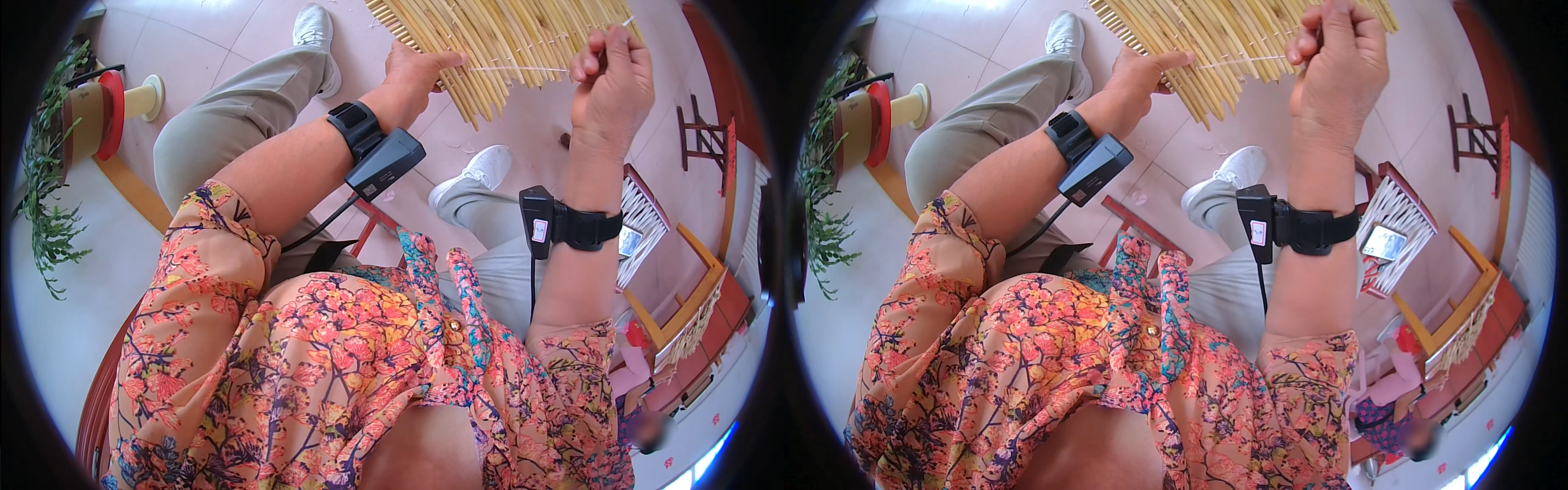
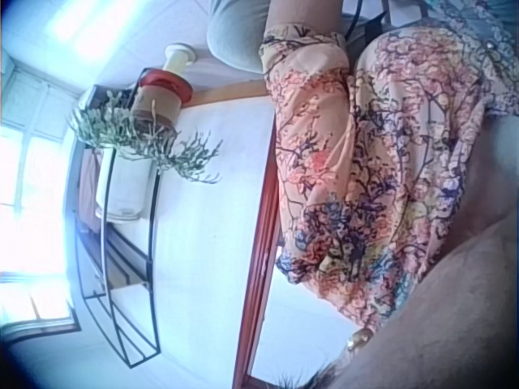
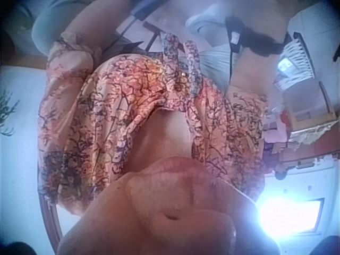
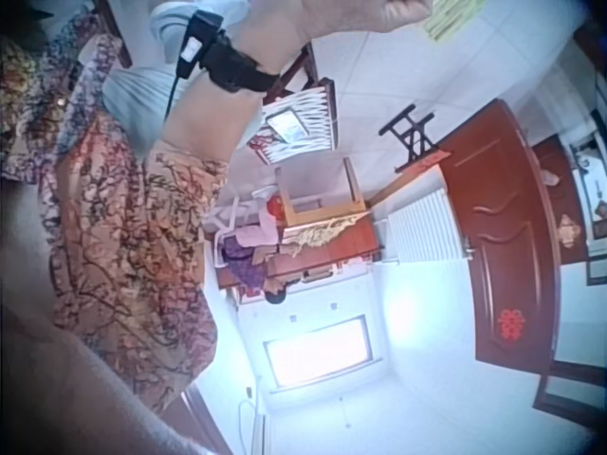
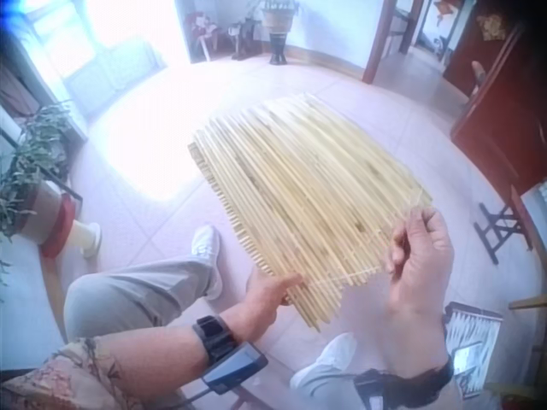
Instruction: Manually weaving and tying together thin bamboo or wooden strips to create a mat or screen.
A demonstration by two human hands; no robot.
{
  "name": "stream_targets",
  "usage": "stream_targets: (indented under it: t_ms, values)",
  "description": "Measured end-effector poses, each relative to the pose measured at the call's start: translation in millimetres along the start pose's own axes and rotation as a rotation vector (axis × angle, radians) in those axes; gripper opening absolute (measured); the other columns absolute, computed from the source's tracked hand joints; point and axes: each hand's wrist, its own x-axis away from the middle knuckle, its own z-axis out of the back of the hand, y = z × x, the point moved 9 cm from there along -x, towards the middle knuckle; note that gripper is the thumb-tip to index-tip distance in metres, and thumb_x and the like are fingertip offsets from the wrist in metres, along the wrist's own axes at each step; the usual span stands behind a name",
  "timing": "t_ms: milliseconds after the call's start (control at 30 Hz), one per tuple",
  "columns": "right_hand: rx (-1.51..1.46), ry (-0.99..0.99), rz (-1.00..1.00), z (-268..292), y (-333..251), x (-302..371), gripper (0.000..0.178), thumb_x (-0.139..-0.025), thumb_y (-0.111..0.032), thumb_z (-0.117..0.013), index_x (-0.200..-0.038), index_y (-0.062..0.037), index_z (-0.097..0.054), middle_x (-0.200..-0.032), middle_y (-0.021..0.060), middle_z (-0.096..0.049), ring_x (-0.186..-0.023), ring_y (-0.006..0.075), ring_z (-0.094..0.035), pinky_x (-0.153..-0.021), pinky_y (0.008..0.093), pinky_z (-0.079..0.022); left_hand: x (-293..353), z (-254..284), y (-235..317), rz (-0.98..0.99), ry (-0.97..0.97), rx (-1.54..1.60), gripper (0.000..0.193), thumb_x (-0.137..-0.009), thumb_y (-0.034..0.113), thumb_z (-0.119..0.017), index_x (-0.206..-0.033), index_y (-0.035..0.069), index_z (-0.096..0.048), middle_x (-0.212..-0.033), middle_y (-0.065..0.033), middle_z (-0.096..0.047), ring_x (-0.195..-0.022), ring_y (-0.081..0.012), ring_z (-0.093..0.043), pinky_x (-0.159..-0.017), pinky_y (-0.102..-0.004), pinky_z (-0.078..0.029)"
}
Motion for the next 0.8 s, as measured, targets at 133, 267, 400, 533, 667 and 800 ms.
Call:
stream_targets:
  t_ms: [133,267,400,533,667,800]
  values:
    - [0.203,0.009,0.032,7,7,2,0.015,-0.089,-0.017,-0.057,-0.093,-0.0033,-0.053,-0.07,0.0058,-0.054,-0.051,0.0072,-0.042,-0.043,0.0212,-0.035,2,-2,2,0.018,0.013,-0.015,0.049,-0.065,0.007,-0.078,-0.1,0.0,-0.044,-0.093,-0.0157,-0.062,-0.075,-0.0248,-0.065,-0.057,-0.0327,-0.053]
    - [0.714,-0.123,-0.324,-6,48,18,0.015,-0.086,-0.022,-0.057,-0.088,-0.0071,-0.057,-0.067,0.009,-0.057,-0.058,0.0198,-0.051,-0.052,0.03,-0.041,5,-3,2,0.021,0.042,-0.087,0.028,-0.074,0.012,-0.071,-0.099,0.002,-0.061,-0.089,-0.0105,-0.066,-0.075,-0.02,-0.064,-0.061,-0.0323,-0.05]
    - [1.192,-0.501,-0.081,-18,76,23,0.015,-0.084,-0.022,-0.057,-0.087,-0.0076,-0.059,-0.07,0.0166,-0.061,-0.07,0.0334,-0.06,-0.062,0.0385,-0.046,2,-5,0,0.008,0.056,-0.078,0.028,-0.073,0.013,-0.072,-0.097,0.002,-0.062,-0.088,-0.0105,-0.066,-0.073,-0.0198,-0.064,-0.058,-0.0324,-0.05]
    - [1.137,-0.395,-0.092,-13,76,25,0.014,-0.085,-0.021,-0.056,-0.089,-0.0082,-0.058,-0.071,0.0174,-0.061,-0.07,0.0339,-0.06,-0.063,0.0395,-0.046,1,-7,-1,0.006,0.055,-0.074,0.028,-0.073,0.013,-0.073,-0.096,0.002,-0.062,-0.088,-0.0109,-0.066,-0.073,-0.0199,-0.064,-0.059,-0.0325,-0.05]
    - [1.15,-0.395,-0.183,-11,79,24,0.013,-0.085,-0.021,-0.055,-0.086,-0.0083,-0.058,-0.071,0.0172,-0.061,-0.071,0.0356,-0.059,-0.064,0.0416,-0.046,0,-7,-2,0.006,0.018,-0.073,0.028,-0.074,0.014,-0.072,-0.098,0.002,-0.062,-0.088,-0.0111,-0.066,-0.074,-0.0202,-0.064,-0.06,-0.0324,-0.05]
    - [1.318,-0.53,0.016,-15,84,27,0.013,-0.084,-0.022,-0.056,-0.084,-0.0089,-0.057,-0.071,0.0169,-0.062,-0.072,0.0368,-0.059,-0.063,0.0434,-0.046,2,-10,-1,0.006,0.0,-0.073,0.028,-0.075,0.014,-0.072,-0.098,0.003,-0.063,-0.088,-0.0104,-0.066,-0.074,-0.0198,-0.064,-0.06,-0.0326,-0.05]
